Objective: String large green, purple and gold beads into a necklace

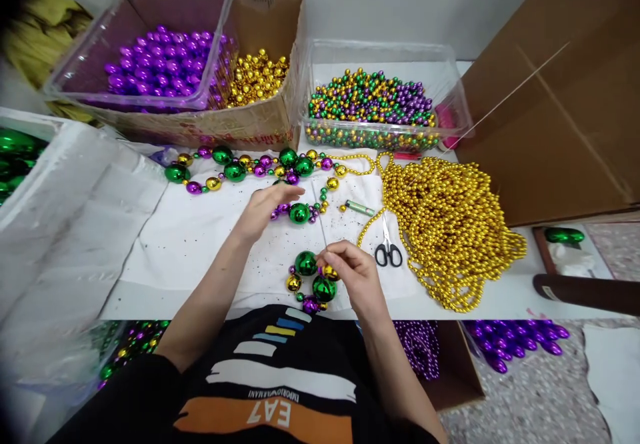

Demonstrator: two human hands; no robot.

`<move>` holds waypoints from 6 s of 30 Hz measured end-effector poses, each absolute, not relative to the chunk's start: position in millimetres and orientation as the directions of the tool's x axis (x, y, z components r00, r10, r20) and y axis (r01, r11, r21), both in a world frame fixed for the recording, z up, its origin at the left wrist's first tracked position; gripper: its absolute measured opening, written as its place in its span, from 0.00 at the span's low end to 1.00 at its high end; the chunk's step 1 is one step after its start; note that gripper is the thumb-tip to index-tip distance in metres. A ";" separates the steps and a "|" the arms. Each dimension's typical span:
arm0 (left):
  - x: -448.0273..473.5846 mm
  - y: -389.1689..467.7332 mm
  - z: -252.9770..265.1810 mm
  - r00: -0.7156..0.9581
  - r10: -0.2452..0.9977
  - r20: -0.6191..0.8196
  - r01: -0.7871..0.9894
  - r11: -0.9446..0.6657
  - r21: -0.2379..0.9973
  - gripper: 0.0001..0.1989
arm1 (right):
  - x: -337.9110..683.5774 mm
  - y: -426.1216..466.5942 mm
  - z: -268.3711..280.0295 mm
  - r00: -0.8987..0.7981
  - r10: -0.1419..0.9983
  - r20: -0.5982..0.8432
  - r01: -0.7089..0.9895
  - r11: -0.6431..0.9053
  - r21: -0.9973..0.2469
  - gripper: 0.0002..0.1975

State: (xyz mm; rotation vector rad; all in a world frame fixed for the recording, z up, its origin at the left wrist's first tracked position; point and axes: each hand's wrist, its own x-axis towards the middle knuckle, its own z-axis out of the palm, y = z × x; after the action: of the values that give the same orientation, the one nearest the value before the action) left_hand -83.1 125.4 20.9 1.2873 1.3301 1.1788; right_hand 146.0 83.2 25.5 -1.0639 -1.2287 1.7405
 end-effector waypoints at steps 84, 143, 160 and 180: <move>-82.1 108.2 -8.1 -0.018 0.944 -0.329 -0.734 0.211 0.646 0.18 | 136.6 68.2 10.7 -0.270 0.914 -0.304 0.103 -0.286 -0.953 0.10; -165.4 20.3 -41.8 0.268 0.848 -0.458 -0.276 0.523 0.806 0.19 | 81.0 172.0 28.5 -0.354 0.926 -0.131 -0.412 -0.280 -0.867 0.19; -130.9 44.3 -41.5 -0.098 0.958 -0.269 0.811 0.233 0.537 0.11 | 142.8 141.5 -8.1 -0.321 0.896 -0.308 -0.412 -0.425 -0.806 0.16; -59.9 134.3 -15.2 -0.029 0.987 -0.155 0.859 0.104 0.501 0.21 | 142.8 130.5 -23.9 -0.338 0.834 -0.437 -0.373 -0.545 -0.751 0.14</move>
State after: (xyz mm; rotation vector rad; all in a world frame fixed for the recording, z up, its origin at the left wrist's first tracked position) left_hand -59.9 134.3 -15.2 1.7973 1.9313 0.3718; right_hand 142.8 130.5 -23.9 -1.0717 -0.6923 1.9585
